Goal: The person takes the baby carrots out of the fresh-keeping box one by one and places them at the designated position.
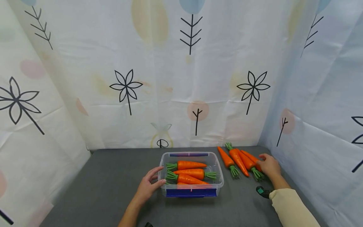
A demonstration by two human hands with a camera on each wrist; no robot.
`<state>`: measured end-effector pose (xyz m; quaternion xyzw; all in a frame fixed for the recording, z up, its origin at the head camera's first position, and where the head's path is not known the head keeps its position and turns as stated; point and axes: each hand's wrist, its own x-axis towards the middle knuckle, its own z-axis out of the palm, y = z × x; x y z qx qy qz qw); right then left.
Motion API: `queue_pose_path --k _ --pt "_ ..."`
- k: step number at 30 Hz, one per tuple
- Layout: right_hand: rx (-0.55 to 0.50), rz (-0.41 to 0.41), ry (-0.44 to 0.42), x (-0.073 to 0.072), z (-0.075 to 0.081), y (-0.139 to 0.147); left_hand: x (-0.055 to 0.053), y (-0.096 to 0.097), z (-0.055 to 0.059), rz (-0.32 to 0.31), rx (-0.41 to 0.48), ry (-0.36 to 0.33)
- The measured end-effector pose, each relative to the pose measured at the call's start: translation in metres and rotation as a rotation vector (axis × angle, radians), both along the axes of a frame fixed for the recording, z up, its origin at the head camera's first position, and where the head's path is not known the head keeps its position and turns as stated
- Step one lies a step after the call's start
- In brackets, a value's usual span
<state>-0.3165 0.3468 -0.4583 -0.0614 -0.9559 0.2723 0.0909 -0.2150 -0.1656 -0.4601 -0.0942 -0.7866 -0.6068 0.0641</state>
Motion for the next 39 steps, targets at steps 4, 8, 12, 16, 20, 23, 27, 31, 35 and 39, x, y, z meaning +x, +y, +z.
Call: queue_pose_path --k 4,8,12,16,20,23,27,31,35,39 --pt "-0.035 -0.003 0.076 0.003 0.002 -0.010 0.000 0.000 0.000 0.000 0.000 -0.006" --pt "-0.052 0.022 0.152 0.004 0.003 -0.023 0.000 0.000 0.001 0.007 -0.001 -0.006" --pt "-0.049 0.046 0.213 0.004 0.006 -0.037 0.000 0.000 0.001 0.011 -0.003 -0.013" --pt "-0.067 0.059 0.233 0.006 0.011 -0.051 0.000 0.000 0.001 0.011 -0.009 -0.026" --pt "-0.106 0.075 0.228 0.010 0.016 -0.064 0.000 0.000 0.000 0.013 -0.006 -0.020" --pt "-0.142 0.099 0.275 0.011 0.018 -0.073 -0.001 0.001 -0.002 0.017 0.006 -0.014" --pt "-0.182 0.128 0.341 0.012 0.017 -0.085 -0.004 0.002 -0.005 0.033 0.015 -0.014" --pt "-0.244 0.149 0.334 0.016 0.015 -0.098 -0.004 0.002 -0.007 0.038 0.015 -0.010" --pt "-0.310 0.174 0.311 0.019 0.013 -0.111 -0.003 0.001 -0.004 0.022 0.018 -0.004" --pt "-0.363 0.199 0.289 0.022 0.010 -0.124 -0.001 0.000 0.000 0.009 0.015 -0.007"
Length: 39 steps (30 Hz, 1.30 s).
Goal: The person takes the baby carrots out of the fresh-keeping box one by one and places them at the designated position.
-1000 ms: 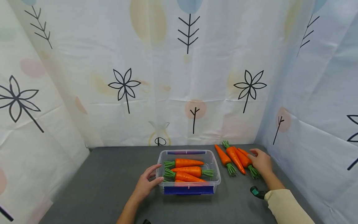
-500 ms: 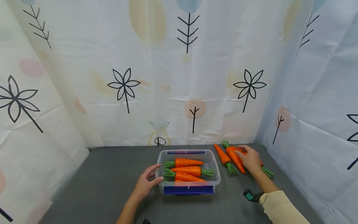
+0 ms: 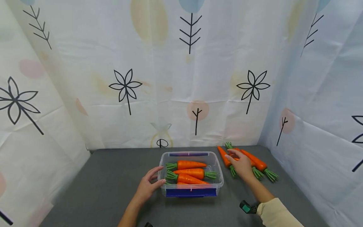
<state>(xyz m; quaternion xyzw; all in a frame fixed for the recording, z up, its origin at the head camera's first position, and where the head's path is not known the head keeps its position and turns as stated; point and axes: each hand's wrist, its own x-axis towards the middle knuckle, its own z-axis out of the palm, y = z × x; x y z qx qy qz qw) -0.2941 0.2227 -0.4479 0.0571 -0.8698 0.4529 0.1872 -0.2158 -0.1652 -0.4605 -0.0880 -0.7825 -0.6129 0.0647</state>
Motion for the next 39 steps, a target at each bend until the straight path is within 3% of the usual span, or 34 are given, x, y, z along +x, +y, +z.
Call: queue_pose_path --k 2,9,13,19,22,27,31,36,39 --pt "-0.024 0.028 -0.023 0.002 -0.001 -0.005 0.000 0.001 0.000 0.001 0.000 -0.003" --pt "-0.130 0.185 -0.084 0.008 -0.013 -0.018 -0.022 -0.006 -0.033 0.009 0.002 0.053" --pt "-0.135 0.233 -0.126 0.011 -0.019 -0.026 -0.022 -0.006 -0.027 0.009 -0.060 0.132" --pt "-0.123 0.247 -0.154 0.013 -0.028 -0.035 -0.019 -0.004 -0.009 0.061 -0.292 0.221" --pt "-0.121 0.238 -0.147 0.014 -0.030 -0.037 -0.017 -0.002 0.003 0.041 -0.377 0.240" --pt "-0.146 0.242 -0.139 0.016 -0.030 -0.039 -0.020 0.003 0.025 -0.058 -0.457 0.266" --pt "-0.168 0.239 -0.156 0.016 -0.030 -0.039 -0.029 0.005 0.041 -0.194 -0.504 0.274" --pt "-0.172 0.244 -0.177 0.016 -0.032 -0.039 -0.048 0.011 0.059 -0.395 -0.532 0.170" --pt "-0.177 0.253 -0.174 0.015 -0.033 -0.039 -0.060 0.018 0.066 -0.475 -0.539 0.064"
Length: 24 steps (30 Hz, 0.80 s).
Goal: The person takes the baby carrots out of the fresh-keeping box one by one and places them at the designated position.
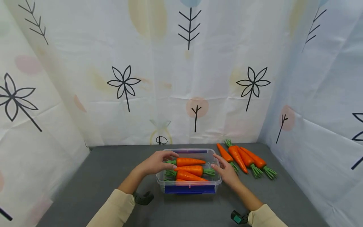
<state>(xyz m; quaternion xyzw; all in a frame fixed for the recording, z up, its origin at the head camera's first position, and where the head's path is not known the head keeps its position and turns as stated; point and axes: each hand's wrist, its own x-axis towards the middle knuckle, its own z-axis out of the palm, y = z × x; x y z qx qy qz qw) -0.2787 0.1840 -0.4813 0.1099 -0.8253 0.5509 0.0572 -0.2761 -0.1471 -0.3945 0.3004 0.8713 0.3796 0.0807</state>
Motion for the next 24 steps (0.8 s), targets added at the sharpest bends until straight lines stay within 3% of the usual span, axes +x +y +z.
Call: queue_pose_path --k 5,9,17,24 --pt "-0.022 0.004 0.000 0.001 -0.001 0.001 -0.021 0.014 0.000 -0.084 -0.091 -0.140" --pt "-0.043 0.021 -0.014 0.003 -0.001 0.002 -0.033 0.024 -0.004 -0.126 -0.224 -0.199" --pt "-0.038 0.013 -0.025 0.004 0.003 0.001 -0.047 0.046 -0.011 -0.096 -0.461 -0.287" --pt "-0.042 0.014 -0.009 0.003 0.006 -0.002 -0.046 0.058 -0.014 -0.024 -0.555 -0.360"
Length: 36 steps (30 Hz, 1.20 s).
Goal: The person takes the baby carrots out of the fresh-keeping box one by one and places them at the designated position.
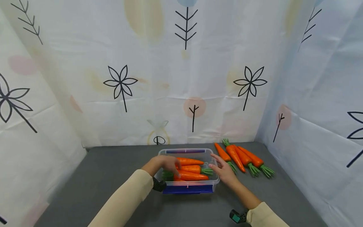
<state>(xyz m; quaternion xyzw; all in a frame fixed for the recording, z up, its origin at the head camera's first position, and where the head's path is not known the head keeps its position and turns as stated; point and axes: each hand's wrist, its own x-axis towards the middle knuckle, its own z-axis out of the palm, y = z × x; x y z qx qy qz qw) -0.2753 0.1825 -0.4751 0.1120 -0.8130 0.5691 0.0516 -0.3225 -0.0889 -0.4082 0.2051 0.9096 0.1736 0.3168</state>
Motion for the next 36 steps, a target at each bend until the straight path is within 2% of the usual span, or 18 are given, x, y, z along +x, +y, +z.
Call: queue_pose_path --k 3,10,11,16,18,20,23,27,32,36 --pt "-0.004 0.002 0.000 0.000 -0.001 0.000 0.002 0.002 0.000 0.009 -0.043 0.016" --pt "0.016 0.013 -0.007 0.024 0.034 -0.010 0.000 0.003 -0.005 0.084 -0.082 0.071" --pt "0.017 0.012 -0.005 0.024 0.034 -0.011 0.000 0.003 -0.006 0.096 -0.075 0.076" --pt "0.020 0.007 0.007 0.027 0.036 -0.012 0.002 0.001 -0.007 0.073 -0.104 0.155" --pt "0.021 0.004 0.008 0.026 0.035 -0.011 0.005 0.000 -0.004 0.066 -0.102 0.179" --pt "0.020 0.003 0.016 0.024 0.031 -0.010 0.008 -0.001 0.000 0.084 -0.065 0.172" --pt "0.012 -0.002 0.019 0.015 0.018 -0.007 0.011 -0.005 0.007 0.083 -0.007 0.194" --pt "0.015 -0.008 0.030 0.004 -0.001 -0.002 0.013 -0.013 0.013 0.034 0.037 0.249" --pt "0.015 -0.006 0.045 0.001 -0.007 0.000 0.016 -0.027 0.020 0.023 0.113 0.289" --pt "0.012 -0.007 0.049 0.001 -0.007 0.000 0.020 -0.037 0.028 0.039 0.187 0.297"
